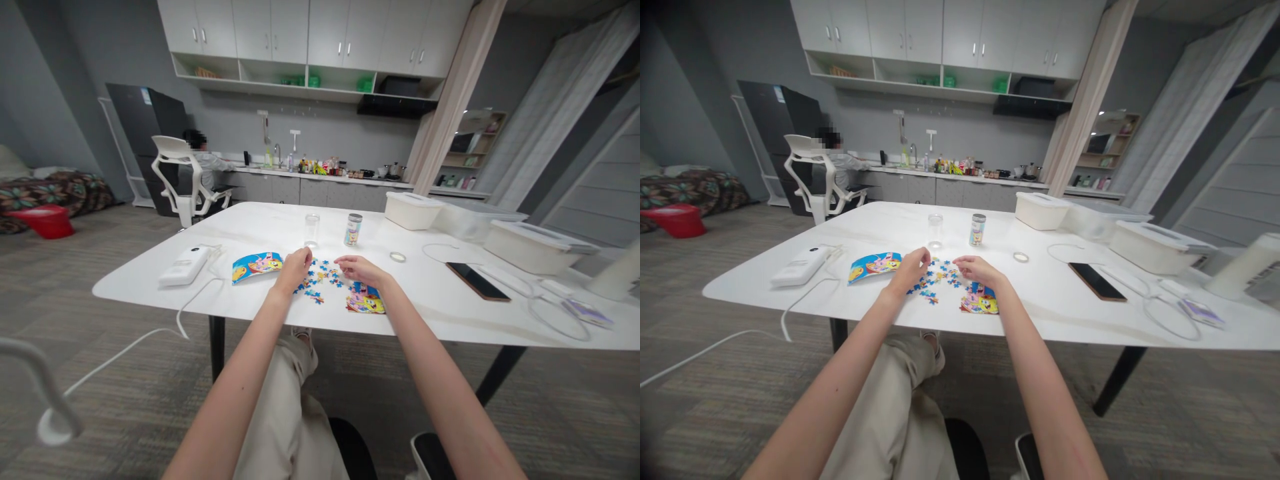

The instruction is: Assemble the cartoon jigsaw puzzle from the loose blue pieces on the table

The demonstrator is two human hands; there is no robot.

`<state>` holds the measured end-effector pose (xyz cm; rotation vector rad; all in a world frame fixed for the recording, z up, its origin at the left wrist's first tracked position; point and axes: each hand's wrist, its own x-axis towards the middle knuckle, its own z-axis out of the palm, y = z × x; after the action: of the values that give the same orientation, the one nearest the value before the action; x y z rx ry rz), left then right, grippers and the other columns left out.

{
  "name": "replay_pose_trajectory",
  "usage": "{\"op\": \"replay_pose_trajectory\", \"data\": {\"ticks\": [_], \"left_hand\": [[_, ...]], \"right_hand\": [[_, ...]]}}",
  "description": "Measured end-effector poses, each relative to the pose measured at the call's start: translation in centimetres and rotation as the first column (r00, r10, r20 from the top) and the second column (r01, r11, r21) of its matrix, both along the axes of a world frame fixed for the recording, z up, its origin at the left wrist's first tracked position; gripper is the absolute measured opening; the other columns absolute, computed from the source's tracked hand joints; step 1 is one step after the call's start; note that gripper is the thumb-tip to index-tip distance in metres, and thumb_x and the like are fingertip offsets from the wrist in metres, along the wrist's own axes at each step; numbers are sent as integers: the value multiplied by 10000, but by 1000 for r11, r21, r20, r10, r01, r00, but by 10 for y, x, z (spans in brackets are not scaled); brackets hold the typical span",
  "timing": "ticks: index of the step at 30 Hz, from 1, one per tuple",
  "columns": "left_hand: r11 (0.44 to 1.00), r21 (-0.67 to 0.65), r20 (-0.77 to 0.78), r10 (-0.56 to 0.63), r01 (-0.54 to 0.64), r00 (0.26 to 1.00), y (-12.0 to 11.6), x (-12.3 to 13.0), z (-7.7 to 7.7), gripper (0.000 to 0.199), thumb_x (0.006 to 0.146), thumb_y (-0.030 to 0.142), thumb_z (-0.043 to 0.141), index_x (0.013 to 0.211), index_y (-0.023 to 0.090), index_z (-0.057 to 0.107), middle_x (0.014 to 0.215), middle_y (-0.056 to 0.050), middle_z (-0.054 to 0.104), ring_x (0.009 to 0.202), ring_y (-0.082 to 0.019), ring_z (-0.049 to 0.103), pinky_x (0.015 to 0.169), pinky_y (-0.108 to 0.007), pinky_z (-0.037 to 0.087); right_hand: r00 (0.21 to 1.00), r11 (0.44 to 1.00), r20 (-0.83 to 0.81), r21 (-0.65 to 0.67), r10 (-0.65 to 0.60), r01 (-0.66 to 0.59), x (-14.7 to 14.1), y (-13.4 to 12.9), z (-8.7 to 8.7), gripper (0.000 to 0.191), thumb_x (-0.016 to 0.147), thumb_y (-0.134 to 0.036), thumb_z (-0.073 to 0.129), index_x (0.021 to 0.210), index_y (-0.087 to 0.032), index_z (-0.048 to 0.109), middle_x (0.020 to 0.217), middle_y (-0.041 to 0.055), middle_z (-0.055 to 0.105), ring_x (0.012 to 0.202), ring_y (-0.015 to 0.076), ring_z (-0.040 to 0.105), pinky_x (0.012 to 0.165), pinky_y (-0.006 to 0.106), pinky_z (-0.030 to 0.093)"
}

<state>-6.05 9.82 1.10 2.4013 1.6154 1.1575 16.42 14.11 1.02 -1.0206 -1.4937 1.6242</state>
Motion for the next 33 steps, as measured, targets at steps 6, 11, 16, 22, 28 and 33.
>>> {"op": "replay_pose_trajectory", "data": {"ticks": [6, 11, 16, 22, 28, 33], "left_hand": [[995, -102, -115, -3, -8, 993, 1, 0, -4, 144, 819, 86, 451, 823, 195, 543, 811, -34, 656, 786, -176, 614, 741, -285, 457], [996, -20, -168, 79, -83, 983, -4, -6, 2, 183, 780, 90, 451, 871, 183, 580, 881, -61, 673, 817, -192, 613, 755, -296, 446], [982, -68, -279, 151, -177, 948, -25, -15, 14, 239, 799, 156, 420, 770, 179, 656, 785, -83, 695, 750, -217, 619, 686, -310, 420], [973, -214, -447, -23, -82, 894, -43, -8, 19, 284, 764, 184, 433, 638, 161, 686, 687, -107, 690, 671, -212, 609, 626, -304, 383], [982, -184, -497, -131, 43, 858, -39, 7, 15, 249, 770, 184, 450, 704, 149, 687, 740, -118, 699, 731, -224, 630, 666, -304, 411], [995, -79, -477, 9, -53, 879, -36, 8, 10, 296, 864, 191, 384, 848, 136, 674, 841, -127, 703, 812, -227, 649, 742, -311, 448]], "right_hand": [[997, 998, -60, -15, 54, -55, 2, -2, 2, 250, 745, -52, 679, 974, -153, 672, 795, 22, 659, 718, 95, 621, 774, 238, 536], [994, 997, -80, -6, 77, -77, 3, -5, 3, 318, 730, -25, 692, 1012, -170, 657, 921, 38, 691, 741, 96, 646, 857, 282, 547], [997, 999, -65, 4, 44, -44, 4, -4, 2, 334, 664, -14, 741, 951, -165, 659, 883, 37, 681, 808, 141, 693, 877, 300, 561], [996, 996, -20, 9, 86, -86, 4, -5, 5, 345, 663, -59, 763, 974, -166, 662, 898, 38, 692, 784, 135, 698, 809, 270, 582], [996, 997, -30, 5, 83, -83, 5, 0, 4, 331, 654, -57, 765, 951, -173, 674, 914, 41, 721, 792, 123, 689, 783, 241, 564], [997, 997, -14, 12, 79, -79, 6, 1, 2, 345, 617, -57, 763, 934, -164, 680, 894, 41, 730, 792, 129, 684, 701, 215, 549]]}}
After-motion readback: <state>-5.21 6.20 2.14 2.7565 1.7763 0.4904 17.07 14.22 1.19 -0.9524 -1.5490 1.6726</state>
